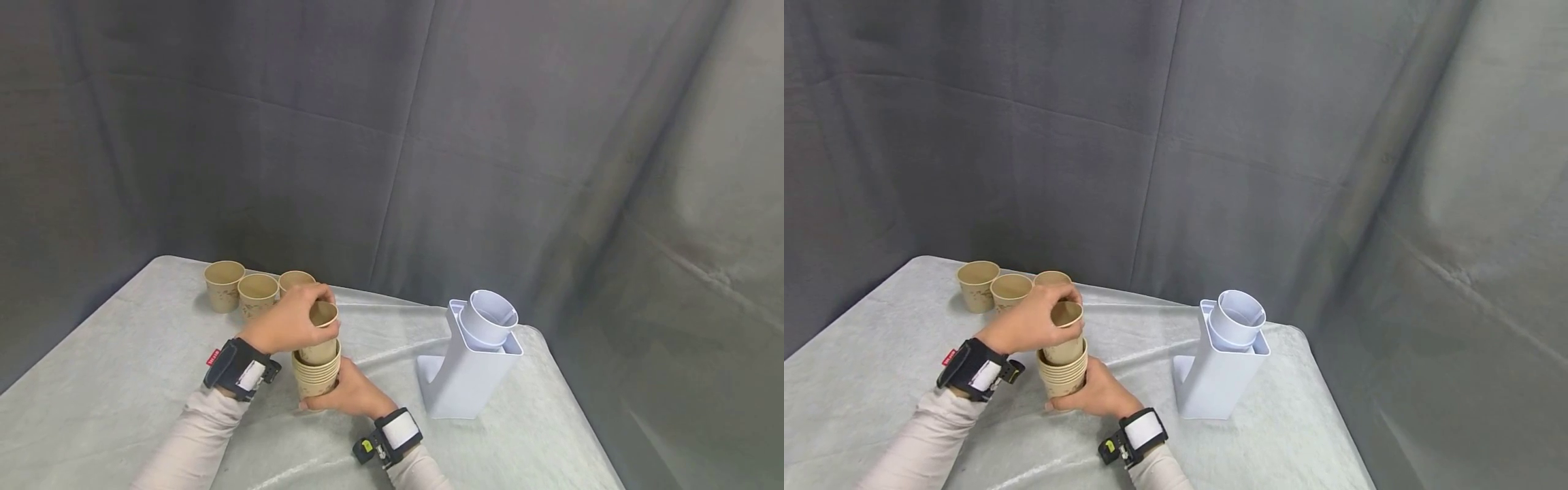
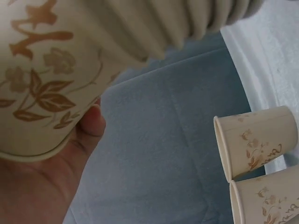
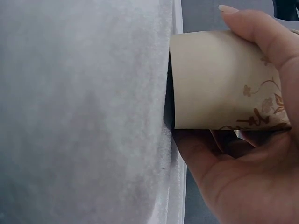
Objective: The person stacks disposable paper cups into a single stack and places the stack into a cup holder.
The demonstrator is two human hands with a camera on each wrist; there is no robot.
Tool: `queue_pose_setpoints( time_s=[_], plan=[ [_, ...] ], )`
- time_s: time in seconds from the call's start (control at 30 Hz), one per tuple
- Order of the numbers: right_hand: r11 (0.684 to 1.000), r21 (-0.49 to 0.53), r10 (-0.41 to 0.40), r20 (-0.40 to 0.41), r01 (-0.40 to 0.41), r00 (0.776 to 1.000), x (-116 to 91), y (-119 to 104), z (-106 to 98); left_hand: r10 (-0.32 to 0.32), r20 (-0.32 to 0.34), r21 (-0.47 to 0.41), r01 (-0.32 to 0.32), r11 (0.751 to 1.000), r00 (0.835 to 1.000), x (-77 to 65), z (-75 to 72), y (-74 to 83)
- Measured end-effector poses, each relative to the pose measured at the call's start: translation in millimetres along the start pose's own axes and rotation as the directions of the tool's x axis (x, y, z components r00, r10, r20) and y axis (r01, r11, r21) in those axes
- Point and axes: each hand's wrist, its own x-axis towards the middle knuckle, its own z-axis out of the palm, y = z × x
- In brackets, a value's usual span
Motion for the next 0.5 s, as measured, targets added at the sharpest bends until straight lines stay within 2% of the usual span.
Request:
queue_pose_setpoints(
  time_s=[0.23, 0.4, 0.5],
  plan=[
    [0.999, 0.025, 0.034, 0.001, -0.034, 0.999, 0.0, -1.8, -0.7, 0.013, 0.036, 0.024, -0.014, 1.000, 0.999, -1.6, 12.9, -1.3],
    [0.999, 0.034, 0.039, 0.000, -0.039, 0.999, 0.6, -0.4, -0.6, 0.006, 0.086, 0.084, -0.014, 0.996, 0.996, -3.9, 20.8, -1.9],
    [0.998, 0.041, 0.050, -0.004, -0.050, 0.999, 0.9, 1.6, -0.8, -0.026, 0.103, 0.143, 0.011, 0.990, 0.994, -5.5, 24.5, -1.9]
  ],
)
